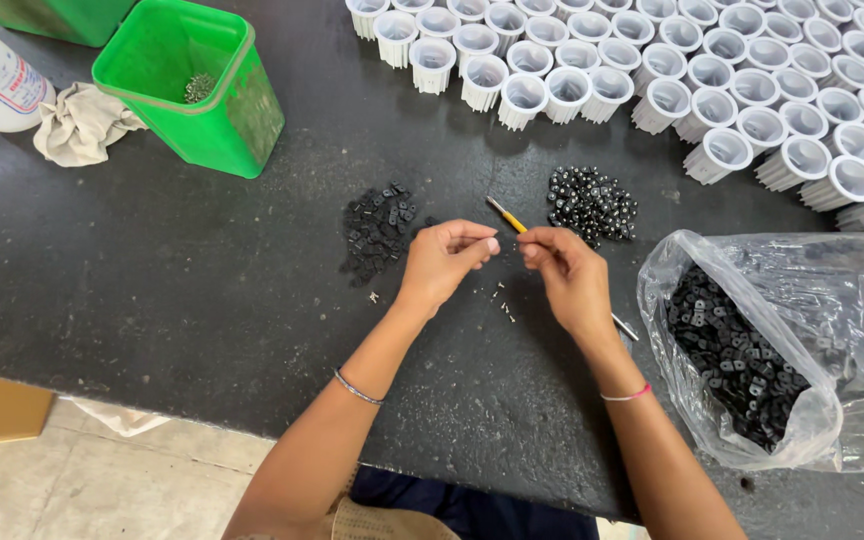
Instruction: The person sits at a workbench assembling small black plastic components. They pick up a black plastic piece and a small metal pin, press the pin into the piece by hand, occasionally use a pencil-like tool to help seat the pin, and place finished pieces in a pile, with completed pieces collected into a green bin.
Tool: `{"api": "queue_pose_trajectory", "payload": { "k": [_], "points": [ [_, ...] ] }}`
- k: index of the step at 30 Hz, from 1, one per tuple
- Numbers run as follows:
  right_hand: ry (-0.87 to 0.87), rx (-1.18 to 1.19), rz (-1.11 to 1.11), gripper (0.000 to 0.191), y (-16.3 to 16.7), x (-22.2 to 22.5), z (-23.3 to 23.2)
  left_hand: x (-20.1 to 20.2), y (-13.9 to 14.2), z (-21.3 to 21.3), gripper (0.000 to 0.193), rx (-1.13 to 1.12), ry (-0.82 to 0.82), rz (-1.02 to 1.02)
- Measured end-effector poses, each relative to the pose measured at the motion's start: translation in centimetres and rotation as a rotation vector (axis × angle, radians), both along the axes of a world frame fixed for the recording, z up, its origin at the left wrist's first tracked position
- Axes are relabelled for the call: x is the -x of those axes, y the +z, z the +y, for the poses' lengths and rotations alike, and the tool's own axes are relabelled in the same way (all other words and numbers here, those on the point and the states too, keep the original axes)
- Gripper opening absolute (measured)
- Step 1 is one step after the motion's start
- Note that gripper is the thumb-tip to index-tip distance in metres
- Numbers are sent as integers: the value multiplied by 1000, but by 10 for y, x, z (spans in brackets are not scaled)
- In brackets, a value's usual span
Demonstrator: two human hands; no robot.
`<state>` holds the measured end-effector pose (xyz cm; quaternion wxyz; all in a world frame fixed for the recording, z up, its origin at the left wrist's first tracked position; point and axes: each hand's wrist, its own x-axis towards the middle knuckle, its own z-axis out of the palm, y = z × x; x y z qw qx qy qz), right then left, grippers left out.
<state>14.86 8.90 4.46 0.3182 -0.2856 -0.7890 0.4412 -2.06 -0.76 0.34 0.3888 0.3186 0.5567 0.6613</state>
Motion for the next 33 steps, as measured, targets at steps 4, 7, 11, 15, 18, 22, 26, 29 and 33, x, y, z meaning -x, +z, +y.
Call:
{"api": "queue_pose_trajectory", "payload": {
  "k": [4,7,11,15,18,22,26,29,33],
  "points": [
    [18,145,127,11,-8,-1,4,-7,7,-2,20,15,-18,-8],
    [30,272,232,11,-15,1,6,-11,10,-3,19,-1,-23,-11],
    [3,211,183,12,-22,-1,5,-15,13,-3,16,-5,-22,-3],
    [-1,174,166,12,-24,0,5,-17,13,-3,14,41,-8,28],
    [-26,217,128,12,-22,1,5,-17,13,-3,14,31,9,80],
    [-53,171,87,10,-19,2,1,-20,13,-3,15,-20,32,173],
    [-41,180,98,10,-16,3,-2,-23,16,-4,14,3,36,229],
    [14,264,169,12,-14,1,0,-24,20,-5,13,3,14,243],
    [28,299,126,14,-18,-1,5,-24,27,-8,12,-33,7,322]
  ]
}}
